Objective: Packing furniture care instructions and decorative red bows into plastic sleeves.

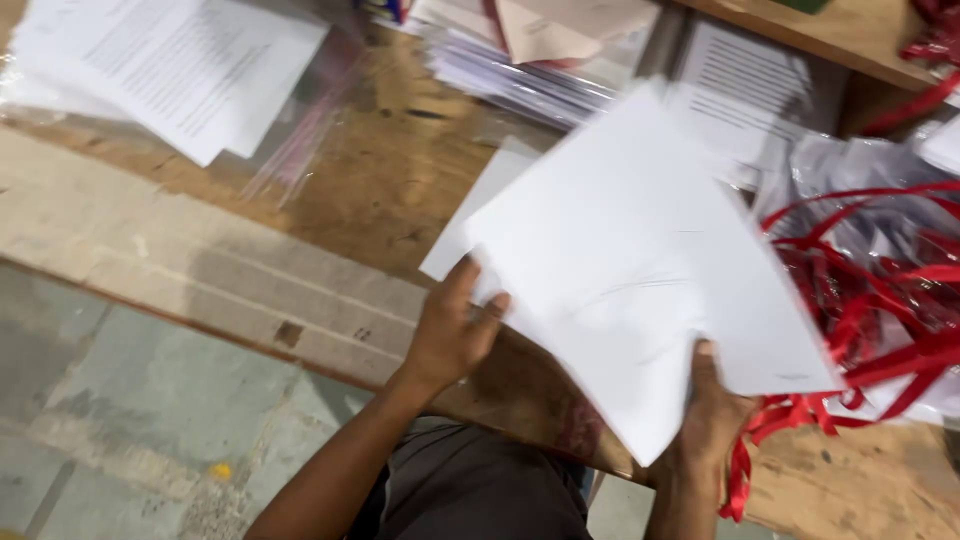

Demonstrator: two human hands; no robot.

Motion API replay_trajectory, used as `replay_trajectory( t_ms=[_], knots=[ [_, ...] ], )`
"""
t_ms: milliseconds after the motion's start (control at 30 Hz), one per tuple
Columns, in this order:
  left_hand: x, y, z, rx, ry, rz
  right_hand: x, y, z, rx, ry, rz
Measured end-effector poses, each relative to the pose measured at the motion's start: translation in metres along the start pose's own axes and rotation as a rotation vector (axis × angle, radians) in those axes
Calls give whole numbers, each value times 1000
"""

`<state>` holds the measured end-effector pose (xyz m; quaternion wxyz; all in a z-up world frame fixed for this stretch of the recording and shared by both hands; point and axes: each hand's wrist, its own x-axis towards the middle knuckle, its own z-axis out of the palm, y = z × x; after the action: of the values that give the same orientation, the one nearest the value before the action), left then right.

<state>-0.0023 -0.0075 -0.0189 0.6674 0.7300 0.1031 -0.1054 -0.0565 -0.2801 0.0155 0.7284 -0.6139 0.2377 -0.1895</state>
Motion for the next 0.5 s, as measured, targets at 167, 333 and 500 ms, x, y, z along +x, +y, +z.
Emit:
replay_trajectory(
  t_ms=[167, 333, 500],
  knots=[
    [18, -2, 3, 1068, -45, 751, -4, 3, -32, 150, -35, -338],
    [12, 9, 10, 966, -85, 762, -27, -19, 22, 47, -70, -303],
    [78, -6, -91, 648, 308, 816, -17, 3, 29, -508, -150, -75]
  ],
)
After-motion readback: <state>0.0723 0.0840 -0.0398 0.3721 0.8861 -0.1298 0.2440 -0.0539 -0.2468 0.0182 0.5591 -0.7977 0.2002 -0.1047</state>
